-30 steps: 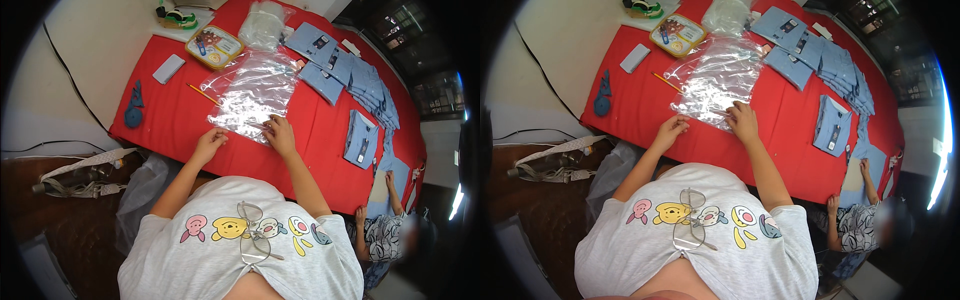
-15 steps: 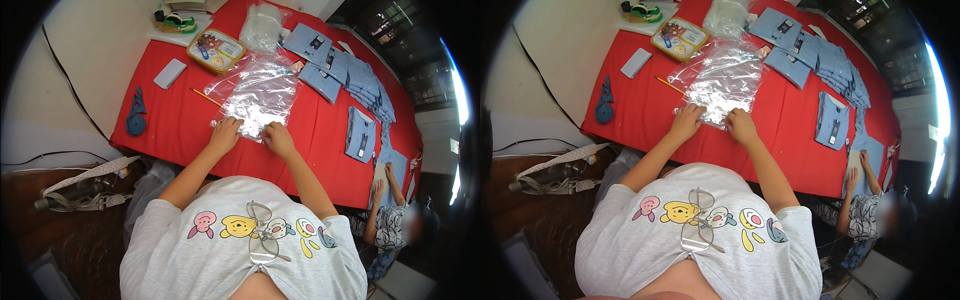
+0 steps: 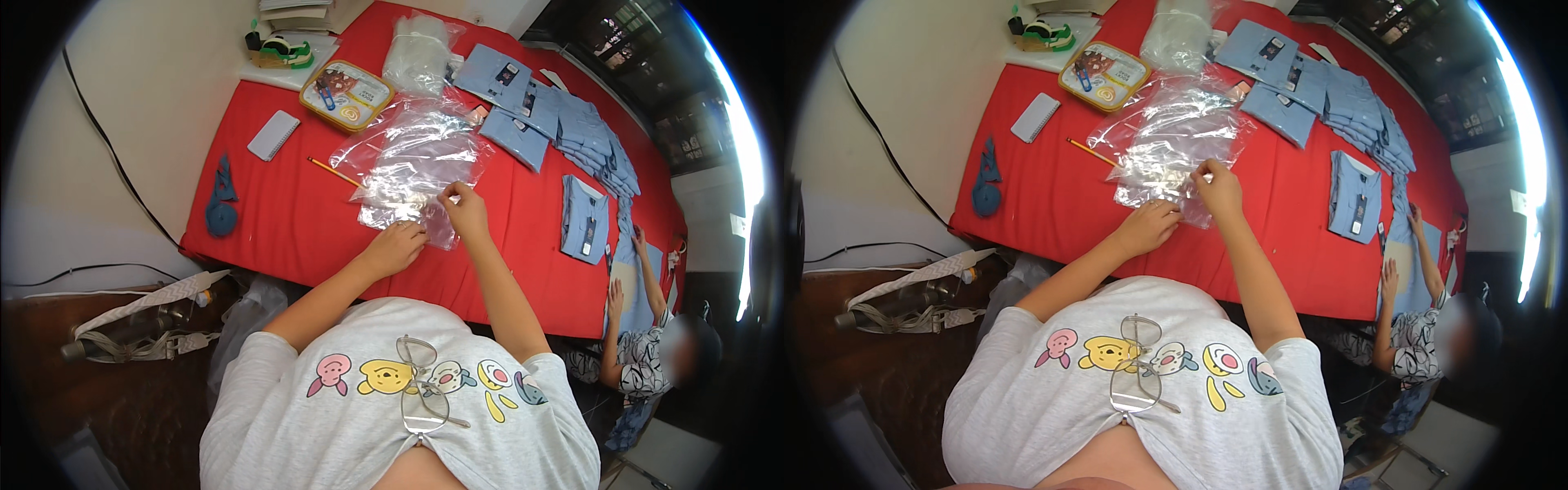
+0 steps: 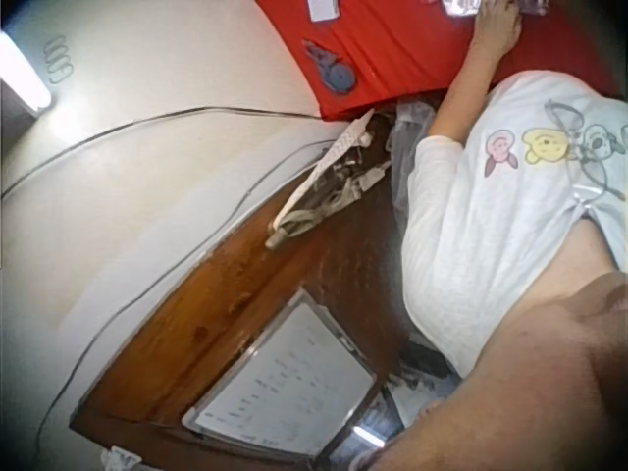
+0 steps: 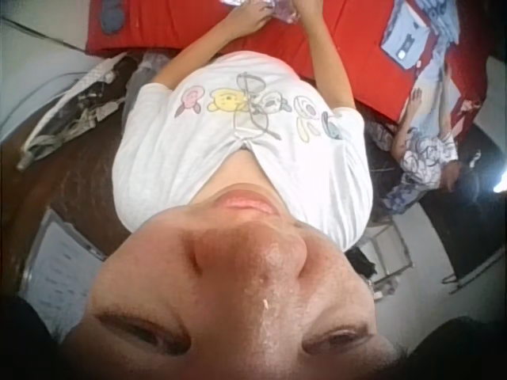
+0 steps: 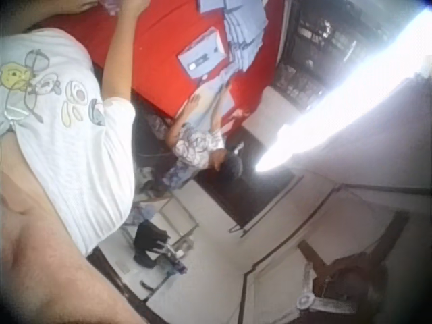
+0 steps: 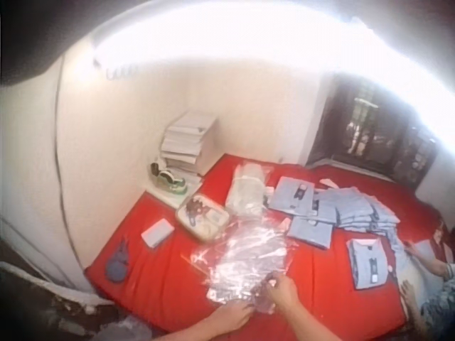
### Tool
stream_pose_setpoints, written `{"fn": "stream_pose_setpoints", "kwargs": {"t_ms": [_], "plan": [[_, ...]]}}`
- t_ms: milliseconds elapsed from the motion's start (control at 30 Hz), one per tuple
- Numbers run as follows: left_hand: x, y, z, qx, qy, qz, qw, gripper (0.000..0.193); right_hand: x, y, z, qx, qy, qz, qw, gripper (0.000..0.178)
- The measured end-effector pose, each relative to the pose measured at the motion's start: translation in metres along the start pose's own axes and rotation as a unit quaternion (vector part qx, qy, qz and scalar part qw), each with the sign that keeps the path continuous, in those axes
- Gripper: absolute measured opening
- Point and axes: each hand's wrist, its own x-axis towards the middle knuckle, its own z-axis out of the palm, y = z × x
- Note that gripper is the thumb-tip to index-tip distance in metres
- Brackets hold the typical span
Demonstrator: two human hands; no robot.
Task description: The person packages folded blue garments into clear plastic bags by hand, smooths them down, and writes in a small notepad using a pencil.
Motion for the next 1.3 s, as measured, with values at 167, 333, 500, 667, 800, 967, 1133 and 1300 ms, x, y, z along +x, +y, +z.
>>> {"fn": "stream_pose_setpoints", "kwargs": {"t_ms": [167,333,500,667,800,967,1133,1300], "plan": [[0.052,-0.006,0.007,0.104,-0.051,-0.088,0.989,0.072,-0.030,-0.013,-0.083,0.079,0.120,-0.094,0.985,0.015],[0.101,0.004,0.010,-0.198,0.051,-0.042,0.978,0.124,-0.105,-0.006,-0.169,0.263,0.138,0.014,0.955,0.022],[0.165,0.092,0.008,-0.244,0.135,0.087,0.956,0.139,-0.169,-0.033,-0.259,0.471,0.161,0.048,0.866,0.023],[0.188,0.163,0.041,-0.405,0.010,0.068,0.912,0.124,-0.192,0.006,-0.313,0.662,0.236,0.032,0.711,0.030],[0.191,0.193,0.096,-0.565,0.006,-0.067,0.822,0.116,-0.206,0.079,-0.326,0.763,0.217,0.044,0.607,0.027],[0.197,0.203,0.154,-0.657,-0.024,-0.210,0.723,0.121,-0.235,0.089,-0.290,0.773,0.072,0.170,0.606,0.039],[0.185,0.228,0.185,-0.766,-0.127,-0.084,0.624,0.087,-0.257,0.064,-0.287,0.751,-0.193,0.202,0.598,0.049],[0.176,0.249,0.197,-0.855,-0.165,-0.045,0.490,0.076,-0.266,0.118,-0.329,0.768,-0.077,0.180,0.609,0.024]]}}
